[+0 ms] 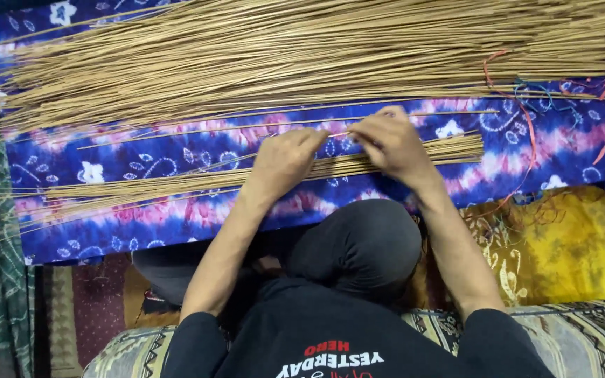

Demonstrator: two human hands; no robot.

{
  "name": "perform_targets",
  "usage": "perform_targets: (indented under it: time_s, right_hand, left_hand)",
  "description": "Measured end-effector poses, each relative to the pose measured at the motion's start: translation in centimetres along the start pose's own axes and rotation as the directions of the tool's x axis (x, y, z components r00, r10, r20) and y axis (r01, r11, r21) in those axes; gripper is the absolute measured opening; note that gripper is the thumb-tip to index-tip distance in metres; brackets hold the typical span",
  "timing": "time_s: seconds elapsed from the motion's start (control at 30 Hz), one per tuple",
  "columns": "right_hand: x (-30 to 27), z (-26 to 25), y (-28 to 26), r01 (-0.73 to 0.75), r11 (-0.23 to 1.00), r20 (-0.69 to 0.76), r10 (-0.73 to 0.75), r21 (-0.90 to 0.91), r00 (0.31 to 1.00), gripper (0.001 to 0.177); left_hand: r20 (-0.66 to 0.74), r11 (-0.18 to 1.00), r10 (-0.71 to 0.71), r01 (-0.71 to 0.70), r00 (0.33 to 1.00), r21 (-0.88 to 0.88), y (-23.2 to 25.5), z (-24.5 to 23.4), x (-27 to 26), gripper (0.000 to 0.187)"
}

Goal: The person is gathering thin bamboo sticks into bundles and securing them by tying a thin string around them.

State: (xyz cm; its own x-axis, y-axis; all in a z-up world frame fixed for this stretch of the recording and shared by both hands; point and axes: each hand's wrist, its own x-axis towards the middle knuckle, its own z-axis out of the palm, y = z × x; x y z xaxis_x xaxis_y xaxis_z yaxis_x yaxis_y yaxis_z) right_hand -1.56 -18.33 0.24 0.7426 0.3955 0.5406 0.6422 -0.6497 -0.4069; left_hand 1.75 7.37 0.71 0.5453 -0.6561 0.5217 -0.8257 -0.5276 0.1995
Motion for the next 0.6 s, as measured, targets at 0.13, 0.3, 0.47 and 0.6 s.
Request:
perform_targets:
  time_s: [0.13, 0.3, 0.47, 0.6]
  right_hand:
    - [-0.9, -1.2, 3.1, -0.050, 0.996, -0.003, 0.050, 0.072, 0.999, 0.009]
    - [-0.2, -1.5, 1.6, -0.106, 0.979, -0.062, 0.118, 0.172, 0.991, 0.009]
    - [1.8, -2.4, 0.0, -0.063, 0.990, 0.008, 0.062, 0.127, 0.998, 0.007]
    - [1.4, -0.8, -0.3, -0.042, 0.994, 0.057, 0.036, 0.102, 0.998, 0.008]
  left_hand:
    - [0.016, 1.000, -0.017, 0.017, 1.000, 0.002, -0.6, -1.2, -0.6, 0.028]
    - [0.024, 0.998, -0.044, 0.043, 0.999, 0.054, -0.5, -0.2, -0.8, 0.024]
    - [0.020, 0.995, -0.060, 0.058, 0.998, 0.077, -0.8, -0.8, -0.8, 0.024]
    - [0.021, 0.996, -0.067, 0.065, 0.998, 0.061, -0.2, -0.3, -1.2, 0.022]
